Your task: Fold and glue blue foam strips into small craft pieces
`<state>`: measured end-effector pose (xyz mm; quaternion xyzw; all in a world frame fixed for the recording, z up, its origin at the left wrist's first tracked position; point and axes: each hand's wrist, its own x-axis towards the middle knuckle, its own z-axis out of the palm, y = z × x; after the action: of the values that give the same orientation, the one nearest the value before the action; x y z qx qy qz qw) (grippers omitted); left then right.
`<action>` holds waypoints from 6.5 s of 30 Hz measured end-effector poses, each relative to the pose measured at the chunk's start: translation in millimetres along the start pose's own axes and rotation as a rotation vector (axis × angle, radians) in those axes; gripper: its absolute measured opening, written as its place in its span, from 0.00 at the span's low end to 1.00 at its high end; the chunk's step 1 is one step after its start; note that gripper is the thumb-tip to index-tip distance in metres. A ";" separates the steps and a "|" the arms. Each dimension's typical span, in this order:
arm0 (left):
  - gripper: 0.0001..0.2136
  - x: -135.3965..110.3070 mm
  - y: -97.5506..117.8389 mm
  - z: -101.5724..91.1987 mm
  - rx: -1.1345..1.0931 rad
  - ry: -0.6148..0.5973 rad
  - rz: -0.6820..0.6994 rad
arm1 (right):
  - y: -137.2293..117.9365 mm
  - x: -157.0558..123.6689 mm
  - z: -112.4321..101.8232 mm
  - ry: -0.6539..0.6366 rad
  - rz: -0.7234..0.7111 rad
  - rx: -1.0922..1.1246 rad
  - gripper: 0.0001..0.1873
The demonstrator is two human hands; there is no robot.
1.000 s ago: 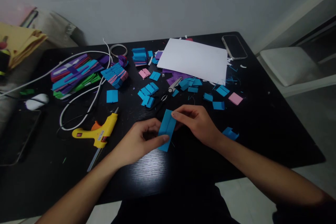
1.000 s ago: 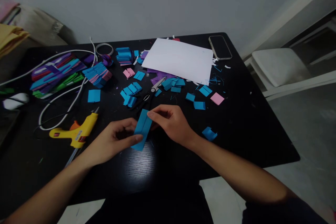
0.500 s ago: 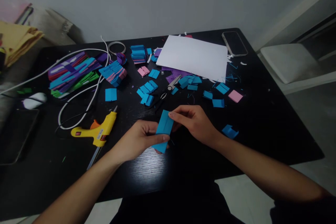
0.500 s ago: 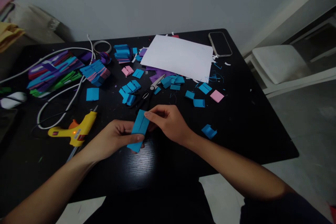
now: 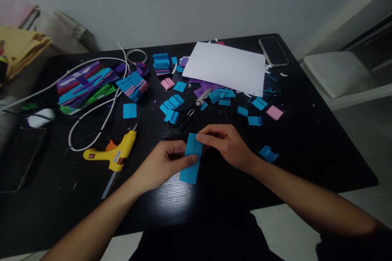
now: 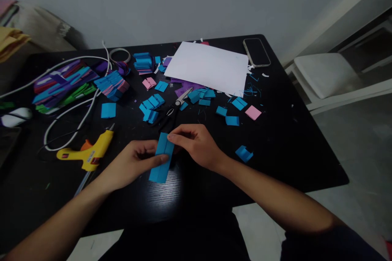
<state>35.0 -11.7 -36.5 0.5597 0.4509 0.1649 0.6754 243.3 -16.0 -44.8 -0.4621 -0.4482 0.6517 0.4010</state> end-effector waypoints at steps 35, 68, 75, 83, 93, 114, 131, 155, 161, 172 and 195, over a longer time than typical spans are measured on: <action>0.07 -0.7 -4.8 -10.0 0.180 0.242 0.256 | 3.1 0.4 -7.4 -0.115 0.002 -0.160 0.05; 0.12 1.5 -9.4 -10.1 0.323 0.248 0.303 | 6.0 2.2 1.5 -0.067 -0.006 -0.143 0.12; 0.14 -34.2 18.4 -36.0 0.718 0.307 0.231 | 10.2 4.5 -2.2 -0.047 0.016 -0.080 0.15; 0.14 -95.1 -6.8 -89.3 1.134 0.462 -0.360 | 18.3 6.1 2.4 -0.057 0.032 0.073 0.15; 0.17 -79.6 -12.7 -93.9 1.139 0.538 -0.213 | 17.0 3.5 3.8 -0.100 0.114 0.214 0.14; 0.15 127.7 72.6 -73.0 1.494 0.524 0.080 | 24.8 6.1 7.8 -0.150 0.084 0.196 0.12; 0.15 -2.0 35.1 -34.8 0.049 0.366 0.336 | 18.3 4.2 3.2 -0.080 0.059 0.167 0.10; 0.09 5.4 -18.9 -7.7 -0.052 0.529 0.306 | 19.6 -1.4 5.9 -0.058 0.032 0.162 0.13; 0.05 5.9 -21.2 -10.6 0.108 0.526 0.414 | 16.4 -3.3 8.0 -0.034 0.012 0.101 0.11; 0.04 3.4 -17.1 -11.4 0.061 0.451 0.409 | 11.7 -6.1 9.4 0.015 0.004 0.063 0.08; 0.05 -1.1 -15.1 -5.6 0.160 0.498 0.441 | 15.5 -8.9 11.5 0.030 -0.050 0.095 0.11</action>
<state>25.7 -13.9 -49.5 0.6378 0.4814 0.4026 0.4465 232.7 -31.0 -55.5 -0.4410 -0.4222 0.6550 0.4452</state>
